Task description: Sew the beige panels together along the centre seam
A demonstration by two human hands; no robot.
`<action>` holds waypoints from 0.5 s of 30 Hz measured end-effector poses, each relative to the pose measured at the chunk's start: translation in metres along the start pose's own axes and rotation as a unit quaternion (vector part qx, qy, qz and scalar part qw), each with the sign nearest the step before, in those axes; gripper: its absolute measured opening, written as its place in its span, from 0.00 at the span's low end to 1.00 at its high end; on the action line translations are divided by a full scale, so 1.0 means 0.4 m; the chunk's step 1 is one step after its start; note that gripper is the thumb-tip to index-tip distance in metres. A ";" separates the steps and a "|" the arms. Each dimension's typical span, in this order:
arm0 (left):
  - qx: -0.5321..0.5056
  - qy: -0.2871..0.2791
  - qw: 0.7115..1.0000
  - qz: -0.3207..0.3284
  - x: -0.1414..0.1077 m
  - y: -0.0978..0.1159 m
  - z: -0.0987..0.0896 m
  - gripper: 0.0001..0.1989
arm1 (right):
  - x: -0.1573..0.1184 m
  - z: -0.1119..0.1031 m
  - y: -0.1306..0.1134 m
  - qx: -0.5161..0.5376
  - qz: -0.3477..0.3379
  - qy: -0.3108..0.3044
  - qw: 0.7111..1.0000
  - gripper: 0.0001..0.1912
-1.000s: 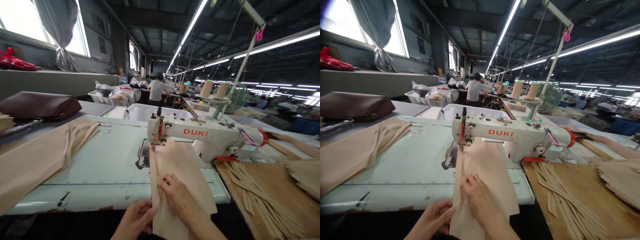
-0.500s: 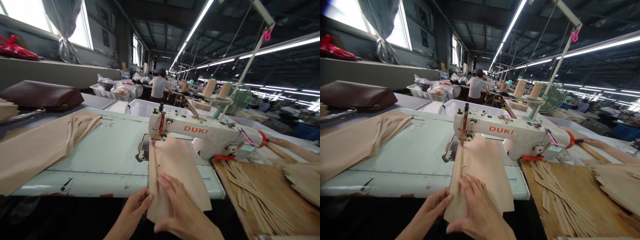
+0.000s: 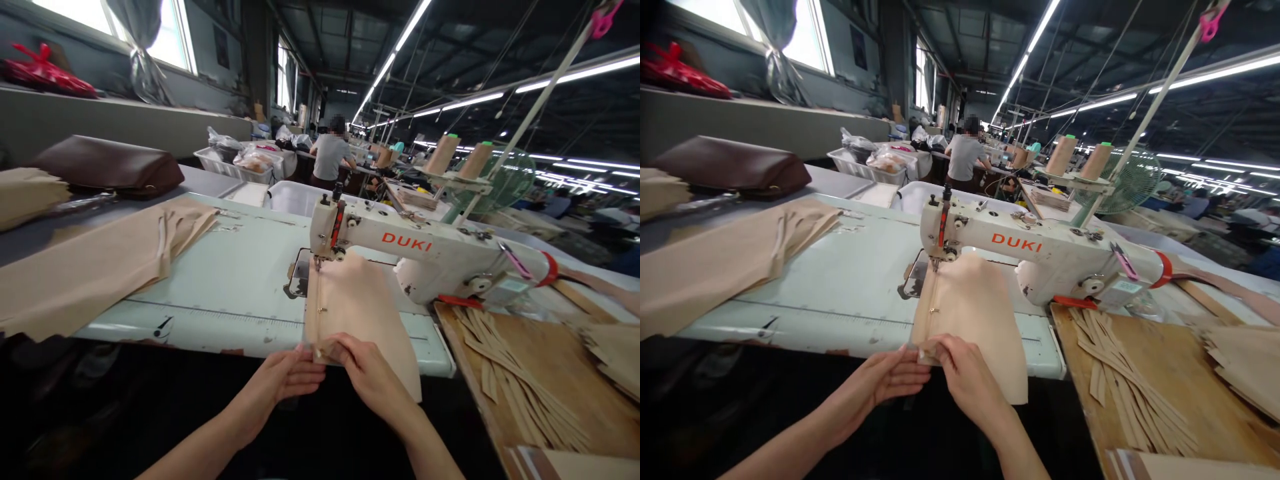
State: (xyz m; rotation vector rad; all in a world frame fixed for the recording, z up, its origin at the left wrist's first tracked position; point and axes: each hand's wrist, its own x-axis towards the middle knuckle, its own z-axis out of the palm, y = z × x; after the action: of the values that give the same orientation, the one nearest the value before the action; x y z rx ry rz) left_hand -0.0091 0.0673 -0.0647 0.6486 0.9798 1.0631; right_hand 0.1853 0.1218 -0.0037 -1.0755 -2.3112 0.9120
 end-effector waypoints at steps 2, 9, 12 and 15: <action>-0.042 -0.015 0.999 0.003 -0.003 0.009 0.016 0.28 | -0.002 0.011 0.002 -0.017 -0.010 0.000 1.000 0.15; -0.149 -0.029 0.988 -0.014 -0.005 0.005 0.018 0.21 | -0.007 -0.001 -0.012 -0.017 -0.029 -0.020 0.999 0.16; -0.174 -0.024 0.984 -0.008 -0.005 0.001 0.021 0.20 | -0.007 -0.011 -0.016 -0.041 -0.029 -0.032 0.998 0.17; -0.188 -0.025 0.982 -0.003 -0.004 -0.002 0.025 0.17 | -0.007 -0.012 -0.012 -0.059 -0.031 -0.045 0.997 0.17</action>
State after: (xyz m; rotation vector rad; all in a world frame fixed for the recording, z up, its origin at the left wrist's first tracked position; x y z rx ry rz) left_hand -0.0001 0.0654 -0.0605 0.3600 0.7094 1.1821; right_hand 0.1875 0.1192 0.0026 -1.0212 -2.4847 0.8244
